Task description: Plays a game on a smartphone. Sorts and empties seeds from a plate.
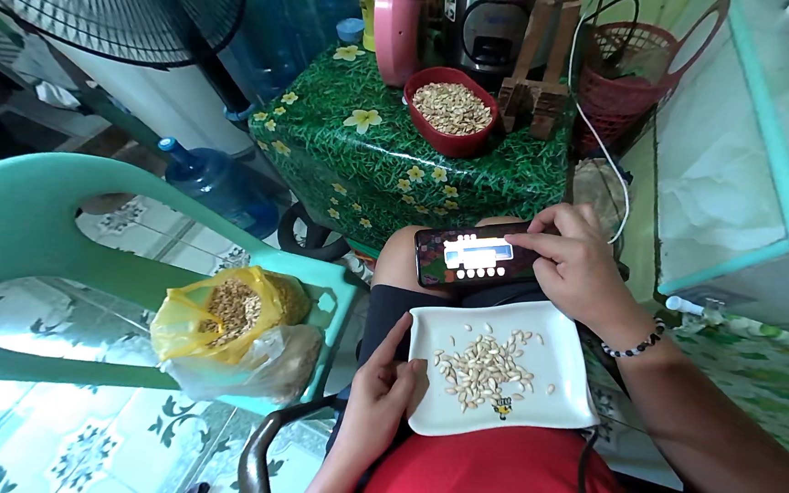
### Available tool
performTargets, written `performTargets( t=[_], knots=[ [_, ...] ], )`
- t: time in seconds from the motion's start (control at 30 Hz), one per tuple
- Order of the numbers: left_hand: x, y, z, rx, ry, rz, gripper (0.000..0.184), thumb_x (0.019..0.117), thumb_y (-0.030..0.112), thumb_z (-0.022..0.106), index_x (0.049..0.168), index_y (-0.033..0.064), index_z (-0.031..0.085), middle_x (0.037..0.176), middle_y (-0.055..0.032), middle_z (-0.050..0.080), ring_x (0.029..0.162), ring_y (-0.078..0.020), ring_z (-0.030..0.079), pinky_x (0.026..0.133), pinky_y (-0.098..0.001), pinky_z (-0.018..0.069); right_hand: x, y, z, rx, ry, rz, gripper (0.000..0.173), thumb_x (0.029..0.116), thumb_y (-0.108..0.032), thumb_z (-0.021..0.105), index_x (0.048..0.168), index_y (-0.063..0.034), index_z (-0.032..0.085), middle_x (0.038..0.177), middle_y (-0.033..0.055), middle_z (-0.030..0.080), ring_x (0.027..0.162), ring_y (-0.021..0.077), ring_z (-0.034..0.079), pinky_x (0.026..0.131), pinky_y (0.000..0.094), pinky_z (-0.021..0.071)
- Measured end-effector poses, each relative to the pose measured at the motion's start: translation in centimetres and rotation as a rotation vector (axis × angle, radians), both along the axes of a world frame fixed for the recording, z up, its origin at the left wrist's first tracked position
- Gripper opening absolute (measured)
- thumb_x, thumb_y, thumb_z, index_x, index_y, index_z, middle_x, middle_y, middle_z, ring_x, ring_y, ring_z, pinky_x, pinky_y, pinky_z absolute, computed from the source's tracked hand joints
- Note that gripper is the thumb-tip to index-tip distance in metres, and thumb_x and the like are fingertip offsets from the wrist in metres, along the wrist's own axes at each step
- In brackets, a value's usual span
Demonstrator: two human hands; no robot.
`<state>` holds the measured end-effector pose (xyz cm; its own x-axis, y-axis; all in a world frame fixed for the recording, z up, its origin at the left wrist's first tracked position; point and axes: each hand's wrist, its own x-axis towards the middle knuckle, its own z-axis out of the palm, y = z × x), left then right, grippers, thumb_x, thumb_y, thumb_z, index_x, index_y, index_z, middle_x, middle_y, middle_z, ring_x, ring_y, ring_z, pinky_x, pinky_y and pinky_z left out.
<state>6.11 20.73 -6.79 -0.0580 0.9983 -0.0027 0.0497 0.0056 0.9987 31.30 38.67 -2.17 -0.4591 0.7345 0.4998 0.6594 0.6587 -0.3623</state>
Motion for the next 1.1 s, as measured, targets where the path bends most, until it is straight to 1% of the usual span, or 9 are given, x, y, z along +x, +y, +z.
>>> performTargets(
  t=[0.2,0.37,0.47,0.57,0.67,0.73,0.87,0.97,1.1],
  knots=[
    [0.0,0.1,0.0,0.0,-0.001,-0.007,0.057,0.0995,0.0,0.051,0.155,0.0004,0.037,0.085,-0.0041,0.073,0.065,-0.0094,0.069,0.063,-0.0248,0.0605,0.6,0.2,0.4,0.02,0.058,-0.015,0.041,0.0853,0.0,0.05,0.11,-0.0131,0.08,0.111,0.0113,0.063,0.11,0.0322,0.053,0.093,0.0473,0.044],
    [0.0,0.0,0.1,-0.012,0.005,0.001,0.057,0.0999,0.0,0.052,0.155,0.0013,0.038,0.091,-0.0046,0.074,0.067,-0.0096,0.069,0.064,-0.0244,0.0606,0.2,0.0,0.7,0.019,0.063,-0.01,0.039,0.0857,0.0,0.05,0.108,-0.0123,0.079,0.11,0.012,0.062,0.11,0.0325,0.053,0.092,0.0479,0.0442],
    [0.0,0.0,0.1,-0.008,-0.002,0.0,0.057,0.1,0.0,0.052,0.155,0.0014,0.038,0.091,-0.0051,0.074,0.067,-0.0103,0.069,0.064,-0.0249,0.0607,-0.2,0.0,0.6,0.012,0.045,0.004,0.039,0.0864,0.0,0.05,0.108,-0.0131,0.08,0.11,0.0117,0.063,0.111,0.0332,0.053,0.092,0.0485,0.0447],
    [0.0,0.0,0.1,-0.014,0.001,-0.003,0.057,0.1,0.0,0.052,0.155,0.0015,0.037,0.091,-0.0055,0.074,0.067,-0.0105,0.07,0.064,-0.0254,0.061,-0.7,-0.2,0.5,-0.007,0.021,0.033,0.041,0.0861,0.0,0.051,0.109,-0.0167,0.081,0.11,0.0099,0.063,0.112,0.0331,0.052,0.091,0.049,0.0449],
    [0.0,0.1,0.2,-0.017,0.002,-0.003,0.057,0.0999,0.0,0.052,0.155,0.0008,0.037,0.089,-0.0053,0.074,0.067,-0.0106,0.07,0.064,-0.0258,0.0612,-1.4,-0.5,0.6,-0.024,-0.02,0.08,0.043,0.0856,0.0,0.052,0.111,-0.0206,0.081,0.113,0.0088,0.063,0.113,0.034,0.052,0.09,0.0532,0.0444],
    [0.0,0.1,0.2,-0.014,0.003,-0.002,0.057,0.0998,0.0,0.052,0.155,0.0007,0.037,0.088,-0.0048,0.074,0.067,-0.0099,0.069,0.064,-0.0251,0.0608,-1.8,-0.5,0.8,-0.013,-0.027,0.101,0.045,0.0848,0.001,0.053,0.113,-0.0212,0.08,0.114,0.0083,0.063,0.114,0.034,0.052,0.09,0.0533,0.0444],
    [0.0,0.0,0.2,-0.023,-0.002,0.003,0.057,0.0998,0.001,0.052,0.155,0.0015,0.037,0.087,-0.0041,0.073,0.065,-0.0095,0.069,0.063,-0.0246,0.0603,-1.6,0.1,1.6,0.02,0.025,0.066,0.048,0.0864,0.002,0.049,0.119,-0.017,0.078,0.112,0.0105,0.063,0.111,0.0338,0.053,0.09,0.0494,0.0455],
    [0.1,0.1,0.1,-0.018,-0.008,0.005,0.057,0.0998,0.001,0.052,0.155,0.0015,0.037,0.085,-0.0043,0.073,0.064,-0.0096,0.068,0.062,-0.0246,0.06,-0.7,0.3,2.2,0.029,0.069,0.025,0.047,0.0879,0.003,0.047,0.119,-0.0144,0.077,0.115,0.0126,0.063,0.113,0.0336,0.053,0.094,0.048,0.0447],
    [0.0,0.1,0.1,-0.017,-0.009,-0.006,0.057,0.1001,0.001,0.051,0.155,0.0013,0.037,0.088,-0.0049,0.073,0.066,-0.0102,0.069,0.064,-0.0252,0.0608,0.3,0.5,2.0,0.022,0.085,-0.012,0.049,0.0866,0.002,0.045,0.12,-0.0145,0.077,0.117,0.0117,0.062,0.115,0.0329,0.051,0.096,0.0477,0.0426]
  ],
)
